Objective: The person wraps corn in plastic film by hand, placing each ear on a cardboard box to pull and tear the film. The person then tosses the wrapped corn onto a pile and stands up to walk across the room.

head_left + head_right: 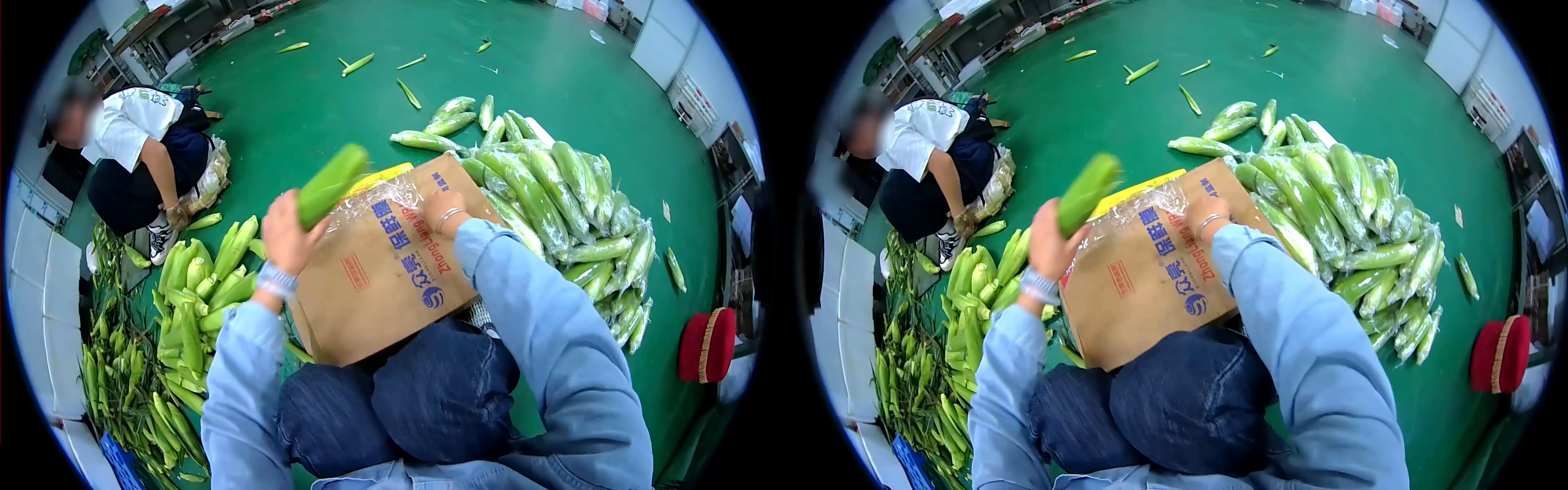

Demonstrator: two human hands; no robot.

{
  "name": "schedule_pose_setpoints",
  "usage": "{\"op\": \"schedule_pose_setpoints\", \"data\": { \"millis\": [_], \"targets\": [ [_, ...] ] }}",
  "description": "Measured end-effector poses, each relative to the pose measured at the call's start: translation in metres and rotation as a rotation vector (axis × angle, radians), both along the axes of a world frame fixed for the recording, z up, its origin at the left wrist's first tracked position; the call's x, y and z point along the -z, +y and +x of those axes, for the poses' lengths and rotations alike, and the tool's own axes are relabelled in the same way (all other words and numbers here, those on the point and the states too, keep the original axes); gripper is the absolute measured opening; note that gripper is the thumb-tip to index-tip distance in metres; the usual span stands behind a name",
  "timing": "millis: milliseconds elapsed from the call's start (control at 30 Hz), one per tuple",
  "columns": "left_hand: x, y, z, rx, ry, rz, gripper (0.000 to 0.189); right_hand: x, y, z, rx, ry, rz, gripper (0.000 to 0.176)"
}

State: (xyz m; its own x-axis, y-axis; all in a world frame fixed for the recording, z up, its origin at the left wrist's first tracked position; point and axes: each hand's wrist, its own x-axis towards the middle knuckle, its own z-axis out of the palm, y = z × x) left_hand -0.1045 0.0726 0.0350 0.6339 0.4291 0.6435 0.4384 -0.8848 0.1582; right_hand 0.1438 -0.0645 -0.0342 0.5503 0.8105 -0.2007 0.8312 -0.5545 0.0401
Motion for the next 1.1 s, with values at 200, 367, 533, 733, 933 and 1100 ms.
{"op": "schedule_pose_setpoints", "data": {
  "millis": [200,367,533,733,933,1100],
  "targets": [
    [0.043,0.014,0.069,-0.131,0.344,-0.161,0.059,-0.016,-0.054,0.054,0.114,1.063,0.493,0.025],
    [0.044,0.000,0.066,-0.086,0.593,-0.187,0.061,-0.039,-0.049,0.053,0.229,1.826,1.058,0.017],
    [0.060,-0.004,0.065,0.017,0.636,-0.270,0.055,-0.006,0.049,-0.044,-0.258,1.033,1.081,0.025],
    [0.041,-0.001,0.029,-0.026,0.057,-0.046,0.045,0.005,0.046,-0.065,-0.606,-0.013,0.746,0.074],
    [0.068,-0.019,-0.054,-0.086,0.397,-0.123,0.043,-0.008,0.057,-0.051,-0.702,0.006,0.418,0.062],
    [0.078,-0.014,-0.060,-0.074,0.775,0.066,0.014,-0.010,0.048,-0.053,-0.602,-0.008,0.383,0.056]
  ]
}}
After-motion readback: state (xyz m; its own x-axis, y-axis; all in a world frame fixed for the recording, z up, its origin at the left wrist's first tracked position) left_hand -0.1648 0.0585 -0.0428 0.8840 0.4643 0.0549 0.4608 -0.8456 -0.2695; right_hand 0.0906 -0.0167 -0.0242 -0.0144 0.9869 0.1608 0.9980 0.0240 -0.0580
